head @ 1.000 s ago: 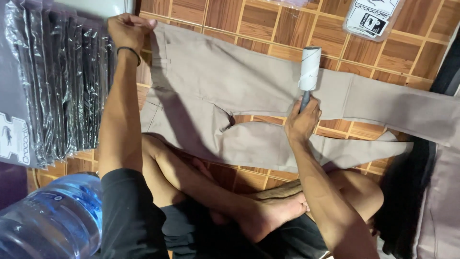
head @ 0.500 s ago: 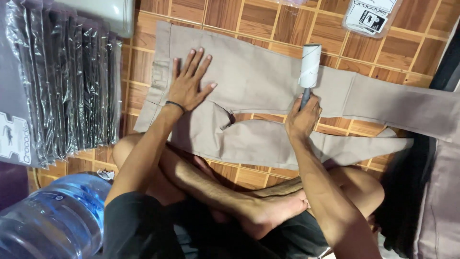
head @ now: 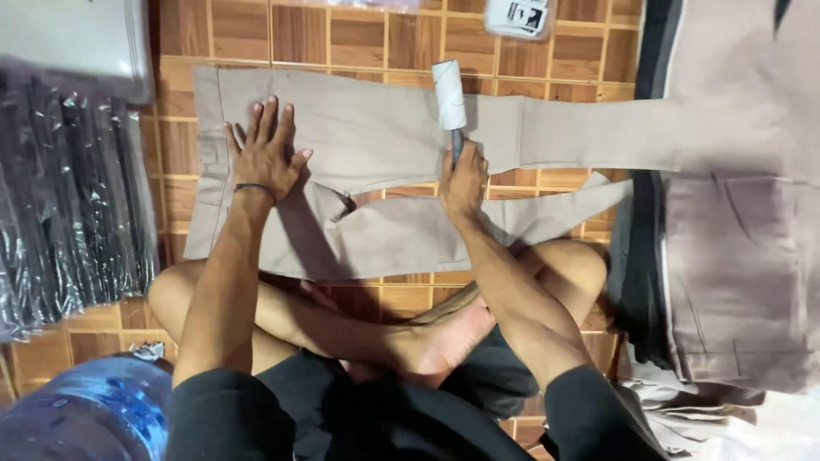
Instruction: The person sits on the floor and uses a lint roller to clean a pair of beige trousers laid out in front of them. They roll the adhesive roller over the legs and waistband, then fold the trousers and place them aside.
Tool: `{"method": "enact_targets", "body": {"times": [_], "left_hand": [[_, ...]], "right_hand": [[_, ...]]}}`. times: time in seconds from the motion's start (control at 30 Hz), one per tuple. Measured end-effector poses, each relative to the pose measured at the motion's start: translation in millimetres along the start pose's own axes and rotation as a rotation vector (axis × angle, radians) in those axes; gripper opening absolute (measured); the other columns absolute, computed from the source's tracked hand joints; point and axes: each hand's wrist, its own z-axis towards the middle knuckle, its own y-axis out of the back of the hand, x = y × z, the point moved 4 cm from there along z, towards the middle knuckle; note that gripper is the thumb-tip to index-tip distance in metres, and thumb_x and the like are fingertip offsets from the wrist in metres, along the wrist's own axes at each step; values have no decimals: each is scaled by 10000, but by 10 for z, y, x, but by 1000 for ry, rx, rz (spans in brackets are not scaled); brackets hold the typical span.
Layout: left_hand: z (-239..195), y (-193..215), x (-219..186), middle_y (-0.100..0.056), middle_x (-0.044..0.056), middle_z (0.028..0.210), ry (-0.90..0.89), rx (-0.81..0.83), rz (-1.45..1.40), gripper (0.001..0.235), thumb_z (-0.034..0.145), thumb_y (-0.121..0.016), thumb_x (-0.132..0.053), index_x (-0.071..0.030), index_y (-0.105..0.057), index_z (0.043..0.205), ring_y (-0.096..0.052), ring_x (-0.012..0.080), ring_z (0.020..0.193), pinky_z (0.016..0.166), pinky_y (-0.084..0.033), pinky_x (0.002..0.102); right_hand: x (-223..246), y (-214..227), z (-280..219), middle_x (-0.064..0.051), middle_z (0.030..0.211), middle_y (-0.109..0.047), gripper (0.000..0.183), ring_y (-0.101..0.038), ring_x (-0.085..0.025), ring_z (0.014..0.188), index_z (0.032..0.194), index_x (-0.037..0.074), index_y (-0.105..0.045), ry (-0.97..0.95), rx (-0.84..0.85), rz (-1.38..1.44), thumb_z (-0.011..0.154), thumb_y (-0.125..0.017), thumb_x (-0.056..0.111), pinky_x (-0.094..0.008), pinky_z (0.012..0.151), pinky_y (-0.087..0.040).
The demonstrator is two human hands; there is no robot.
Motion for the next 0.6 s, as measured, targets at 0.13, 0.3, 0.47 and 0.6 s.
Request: {"method": "enact_targets", "body": {"times": [0.13,0.3,0.47,0.6], "left_hand": [[33,-286,-211,-220,84,1725,1,-90,174,803,953,-517,-469,-157,-264,1648,-125,257,1597,1258,83,660],[-529,-417,-404,-594,-54,1325,-593,-76,219,465,768,-557,-159,-258,-581,1221,-505,135,1370,1195,-349,425],[-789,-301,-173,-590,-88,1360,-539,45,305,552,823,-502,-139,-330,-539,1340,-505,127,1371,1185,-323,455],[-740,-344,-379,-487,-103,1423,-475,177,286,501,917,-538,-121,-372,-536,1351,-525,155,1332,1129,-399,436]], "right_hand": [[-268,62,167,-224,832,-674,195,-688,-471,797,1089,67,-570,41,84,144,1017,-589,248,-613,737,-528],[-842,721,378,-116,879,-657,111,-661,-286,817,1063,97,-609,-33,399,453,1031,-601,203,-420,772,-532],[-2012,1431,469,-142,866,-587,318,-639,-313,840,959,112,-594,-77,287,56,1035,-700,402,-413,750,-507],[-2142,1940,221,-204,1175,-593,235,-645,-406,1037,1079,9,-611,-114,293,-93,1050,-637,241,-473,908,-517]]}}
